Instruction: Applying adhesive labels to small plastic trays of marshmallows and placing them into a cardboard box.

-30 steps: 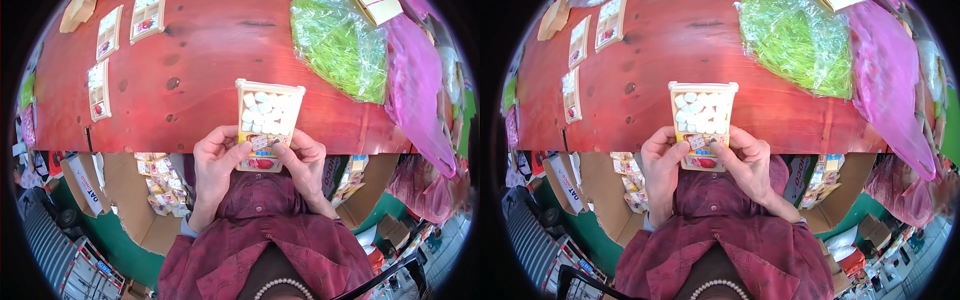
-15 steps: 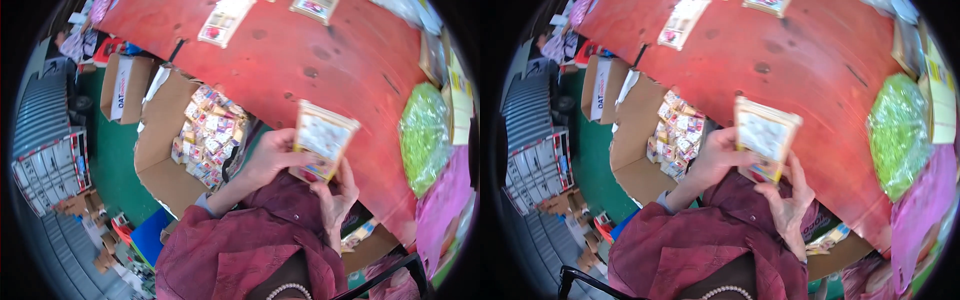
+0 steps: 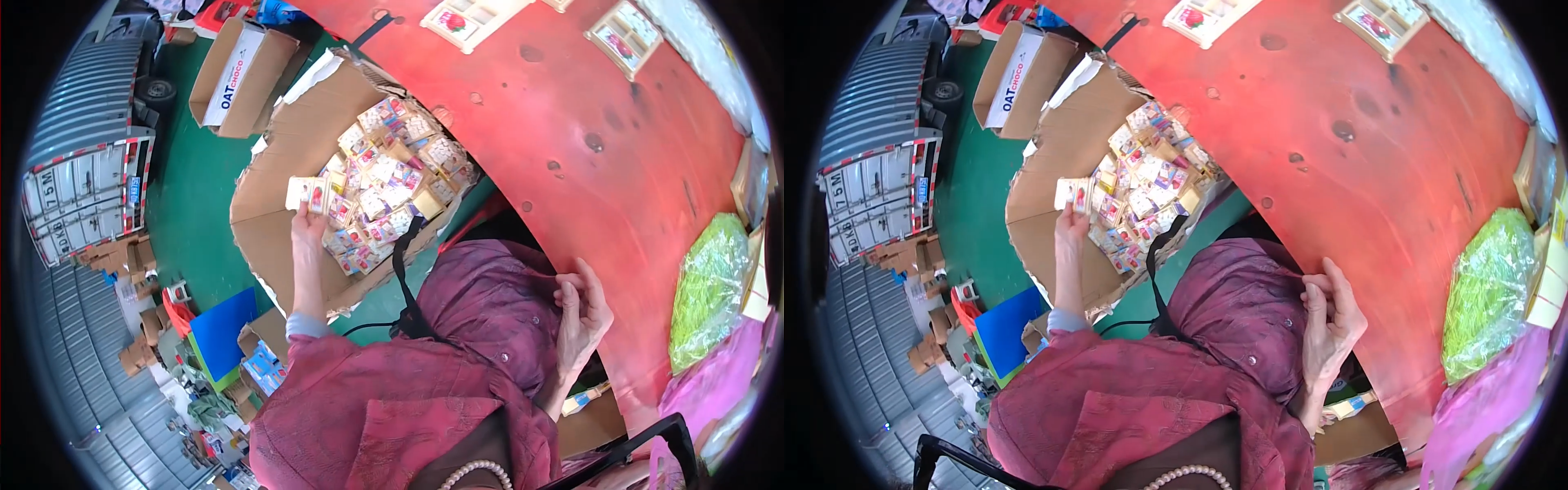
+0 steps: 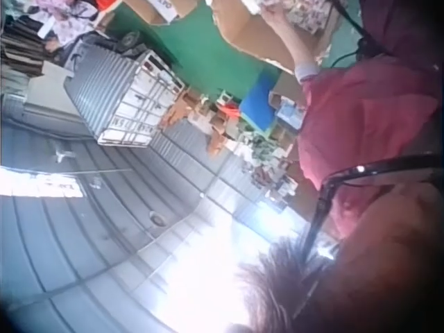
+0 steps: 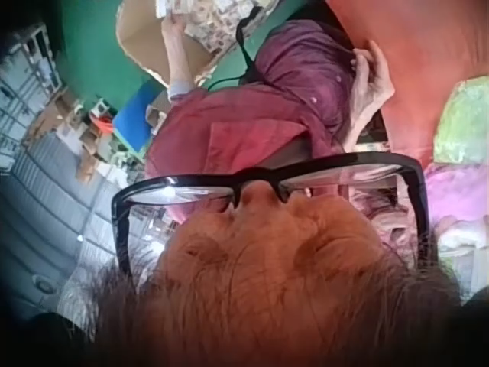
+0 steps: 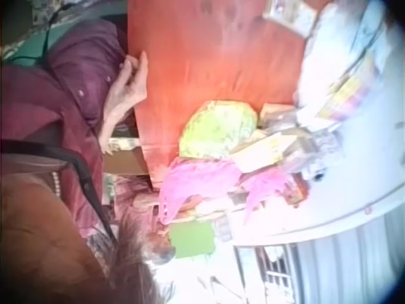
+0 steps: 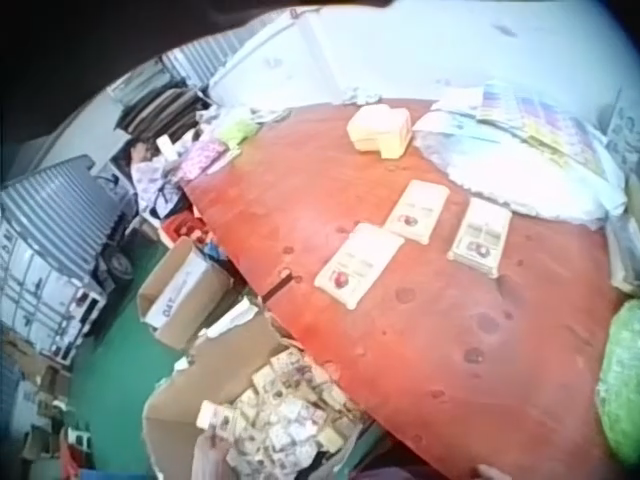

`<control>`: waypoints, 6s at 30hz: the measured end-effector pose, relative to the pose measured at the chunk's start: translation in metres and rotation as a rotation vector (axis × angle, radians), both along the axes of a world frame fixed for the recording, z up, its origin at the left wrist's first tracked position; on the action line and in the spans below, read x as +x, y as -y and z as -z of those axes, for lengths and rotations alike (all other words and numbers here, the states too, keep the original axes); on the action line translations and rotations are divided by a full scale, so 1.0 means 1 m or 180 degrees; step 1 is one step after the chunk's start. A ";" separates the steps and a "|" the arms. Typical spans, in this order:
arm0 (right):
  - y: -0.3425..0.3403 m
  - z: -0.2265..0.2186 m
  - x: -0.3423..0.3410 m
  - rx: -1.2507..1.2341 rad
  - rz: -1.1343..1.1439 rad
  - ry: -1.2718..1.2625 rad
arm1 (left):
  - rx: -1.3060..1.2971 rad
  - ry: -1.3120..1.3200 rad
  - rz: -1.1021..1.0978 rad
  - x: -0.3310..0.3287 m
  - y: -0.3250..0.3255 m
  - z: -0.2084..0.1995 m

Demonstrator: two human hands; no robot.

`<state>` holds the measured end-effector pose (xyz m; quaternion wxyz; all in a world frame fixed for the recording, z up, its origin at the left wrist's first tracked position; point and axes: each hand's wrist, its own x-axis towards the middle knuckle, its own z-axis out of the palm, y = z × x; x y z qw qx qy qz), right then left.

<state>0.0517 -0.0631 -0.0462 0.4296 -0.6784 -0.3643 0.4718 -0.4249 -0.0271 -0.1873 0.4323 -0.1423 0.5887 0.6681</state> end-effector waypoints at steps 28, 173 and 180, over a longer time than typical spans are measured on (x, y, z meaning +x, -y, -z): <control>0.049 -0.038 0.145 0.1272 0.0735 0.2002 | 0.2423 -0.2946 0.5397 0.425 -0.129 -0.190; 0.019 -0.024 0.133 0.1592 0.1571 0.3304 | 0.2869 -0.0859 0.5731 0.526 -0.038 -0.156; 0.018 -0.019 0.133 0.1638 0.1640 0.3193 | 0.2542 -0.0535 0.5720 0.525 -0.036 -0.156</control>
